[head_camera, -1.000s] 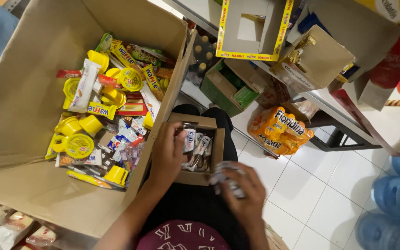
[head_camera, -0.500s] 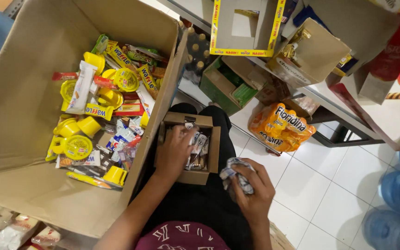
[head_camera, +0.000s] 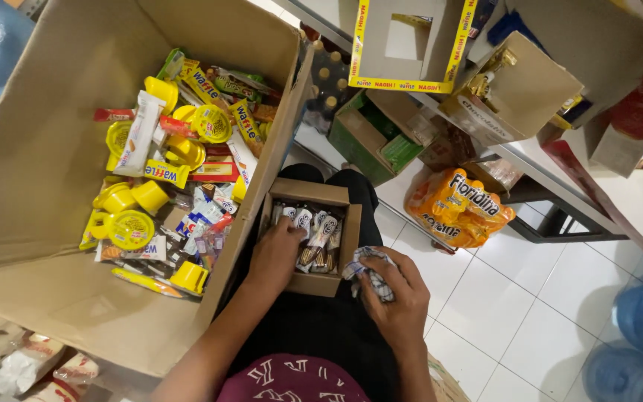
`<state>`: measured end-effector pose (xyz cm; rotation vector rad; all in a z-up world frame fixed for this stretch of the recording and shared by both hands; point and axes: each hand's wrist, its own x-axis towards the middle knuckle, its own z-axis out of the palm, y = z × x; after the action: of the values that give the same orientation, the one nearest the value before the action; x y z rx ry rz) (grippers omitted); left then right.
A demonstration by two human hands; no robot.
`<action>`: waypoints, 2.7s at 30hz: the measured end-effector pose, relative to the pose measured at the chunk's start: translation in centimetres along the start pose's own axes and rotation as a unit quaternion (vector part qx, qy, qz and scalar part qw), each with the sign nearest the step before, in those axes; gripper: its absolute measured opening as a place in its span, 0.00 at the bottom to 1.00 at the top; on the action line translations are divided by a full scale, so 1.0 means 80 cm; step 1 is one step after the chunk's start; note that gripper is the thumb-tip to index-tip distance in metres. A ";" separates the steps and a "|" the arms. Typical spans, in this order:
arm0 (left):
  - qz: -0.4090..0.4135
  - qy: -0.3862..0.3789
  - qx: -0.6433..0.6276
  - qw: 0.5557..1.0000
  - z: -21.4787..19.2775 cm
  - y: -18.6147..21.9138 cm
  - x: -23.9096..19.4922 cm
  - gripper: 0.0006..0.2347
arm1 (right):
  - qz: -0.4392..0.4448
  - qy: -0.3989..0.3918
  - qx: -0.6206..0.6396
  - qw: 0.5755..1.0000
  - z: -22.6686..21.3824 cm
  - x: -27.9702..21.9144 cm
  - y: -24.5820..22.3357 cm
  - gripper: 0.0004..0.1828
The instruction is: Sort various packaged snack items from a large cardboard box into a smaller display box while wiping them with a cloth.
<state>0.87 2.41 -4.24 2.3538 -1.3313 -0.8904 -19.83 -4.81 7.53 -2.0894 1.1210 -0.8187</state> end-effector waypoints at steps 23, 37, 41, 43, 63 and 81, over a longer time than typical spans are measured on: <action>0.126 0.148 0.043 0.980 -0.017 0.020 0.007 0.14 | 0.044 -0.430 -0.123 0.893 0.037 -0.006 -0.017 0.12; 0.069 0.031 0.067 0.995 -0.005 0.068 0.011 0.17 | -0.009 -0.370 -0.129 0.920 0.035 -0.007 -0.012 0.18; 0.053 0.018 0.016 0.998 0.005 0.066 0.013 0.18 | 0.006 -0.394 -0.159 0.905 0.039 -0.010 -0.008 0.16; 0.060 0.034 0.003 0.998 0.016 0.059 0.015 0.18 | 0.001 -0.392 -0.166 0.905 0.038 -0.011 -0.008 0.17; 0.231 0.118 -0.066 0.963 -0.049 0.053 -0.050 0.17 | -0.008 -0.378 -0.197 0.905 0.018 -0.003 0.000 0.20; 0.172 -0.091 0.391 0.900 -0.016 -0.341 0.021 0.06 | -0.118 -0.264 -0.113 0.951 0.048 0.046 -0.077 0.12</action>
<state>20.48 15.39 -18.23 2.4365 -2.4547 -0.5196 -12.35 -4.34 10.65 -2.4626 0.7048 -0.2004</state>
